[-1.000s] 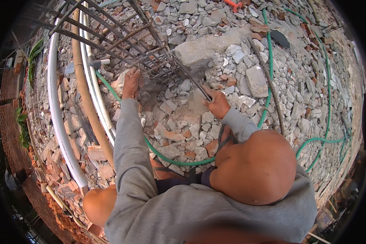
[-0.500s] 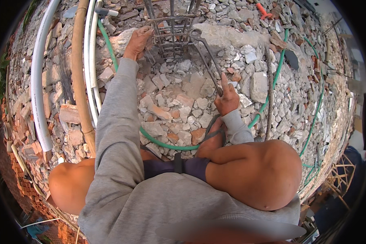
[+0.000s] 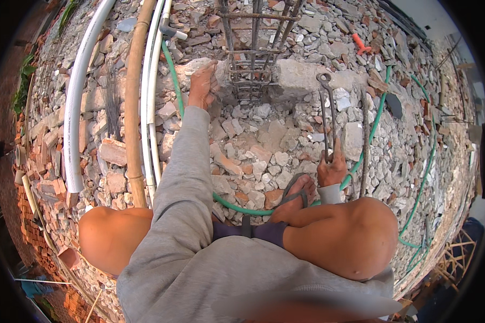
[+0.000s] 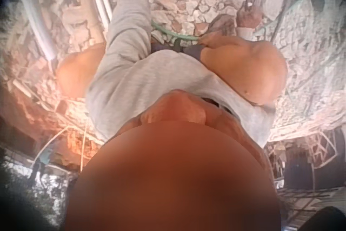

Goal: The person assembles a rebar cage by hand, tying intersecting steel bars with wire at multiple points. They repeatedly pick up wire, wrap it around bar intersections, and twist it to secure the structure.

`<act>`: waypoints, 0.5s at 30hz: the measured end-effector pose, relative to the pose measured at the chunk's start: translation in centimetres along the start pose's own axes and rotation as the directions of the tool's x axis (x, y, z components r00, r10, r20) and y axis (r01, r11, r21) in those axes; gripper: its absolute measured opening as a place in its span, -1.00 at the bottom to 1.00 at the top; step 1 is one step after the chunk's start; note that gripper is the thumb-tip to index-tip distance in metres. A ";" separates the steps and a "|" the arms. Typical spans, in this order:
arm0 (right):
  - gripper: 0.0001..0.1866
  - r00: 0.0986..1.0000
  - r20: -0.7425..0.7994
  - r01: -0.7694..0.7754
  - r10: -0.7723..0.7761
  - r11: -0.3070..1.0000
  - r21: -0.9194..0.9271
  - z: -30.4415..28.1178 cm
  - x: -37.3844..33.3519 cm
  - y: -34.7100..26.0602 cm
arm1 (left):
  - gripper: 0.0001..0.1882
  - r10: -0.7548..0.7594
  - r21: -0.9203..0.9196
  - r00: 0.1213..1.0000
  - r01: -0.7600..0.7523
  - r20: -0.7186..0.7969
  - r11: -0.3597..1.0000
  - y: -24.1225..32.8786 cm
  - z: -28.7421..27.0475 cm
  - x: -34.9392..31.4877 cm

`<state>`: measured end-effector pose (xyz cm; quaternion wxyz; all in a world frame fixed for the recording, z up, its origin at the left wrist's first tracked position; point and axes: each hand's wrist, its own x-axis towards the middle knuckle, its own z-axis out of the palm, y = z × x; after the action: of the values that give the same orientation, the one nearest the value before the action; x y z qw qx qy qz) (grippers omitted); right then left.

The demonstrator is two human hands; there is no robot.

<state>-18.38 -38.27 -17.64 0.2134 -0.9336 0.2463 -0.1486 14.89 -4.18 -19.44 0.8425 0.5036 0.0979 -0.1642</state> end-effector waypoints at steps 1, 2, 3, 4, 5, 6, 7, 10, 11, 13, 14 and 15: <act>-0.16 0.998 -0.066 -0.022 0.018 0.997 -0.069 -1.0 -0.1 1.8 | -0.62 0.026 -0.094 0.999 -0.028 -0.021 0.995 -0.3 -0.3 -1.0; -0.19 0.990 -0.143 -0.027 0.010 0.993 -0.116 -1.8 0.0 3.7 | -0.62 0.011 -0.175 0.995 -0.028 -0.100 0.984 -0.6 -0.6 -1.9; -0.20 0.982 -0.188 -0.034 0.001 0.984 -0.174 -2.9 0.1 5.6 | -0.66 0.072 -0.123 0.994 -0.081 -0.080 0.989 -1.2 -0.5 -2.8; -0.21 0.969 -0.245 -0.035 -0.022 0.974 -0.225 -3.8 0.3 7.4 | -0.70 0.084 -0.061 0.989 -0.092 -0.124 0.994 -1.9 -0.1 -3.6; -0.22 0.975 -0.213 -0.125 0.062 0.946 -0.299 -4.9 0.6 8.9 | -0.74 0.098 0.002 0.992 -0.098 -0.084 0.995 -2.5 0.5 -4.3; -0.23 0.971 -0.185 -0.213 0.152 0.902 -0.375 -6.0 0.8 10.0 | -0.76 0.092 0.065 0.994 -0.088 -0.052 0.994 -3.3 1.2 -5.1; -0.24 0.941 -0.140 -0.336 0.307 0.818 -0.467 -6.9 0.9 10.5 | -0.78 0.064 0.127 0.998 -0.061 -0.018 0.990 -3.8 2.1 -5.7; -0.28 0.967 -0.246 -0.105 -0.073 0.761 -0.640 -8.4 2.2 8.4 | -0.79 0.055 0.497 0.993 -0.101 0.107 0.862 -5.1 5.6 -7.2; -0.32 0.973 -0.219 -0.018 -0.074 0.920 -0.392 -8.4 3.5 6.7 | -0.77 0.082 0.589 0.970 -0.206 0.231 0.782 -5.3 6.9 -7.5; -0.34 0.982 -0.067 0.185 -0.177 0.974 0.130 -7.7 5.5 2.2 | -0.77 -0.003 0.654 0.897 -0.321 0.442 0.685 -5.7 9.8 -8.3; -0.34 0.964 0.006 0.254 -0.266 0.924 0.287 -7.0 6.0 -0.5 | -0.77 -0.054 0.681 0.851 -0.378 0.522 0.628 -5.5 11.2 -8.5; -0.39 0.926 -0.023 0.366 -0.376 0.883 0.295 -6.2 6.3 -3.0 | -0.74 -0.176 0.711 0.822 -0.337 0.542 0.617 -5.3 12.4 -9.0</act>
<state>-14.25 -41.20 -9.77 0.3216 -0.9237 0.0347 -0.2054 4.58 -15.84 -14.97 0.5331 0.7506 -0.2606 -0.2906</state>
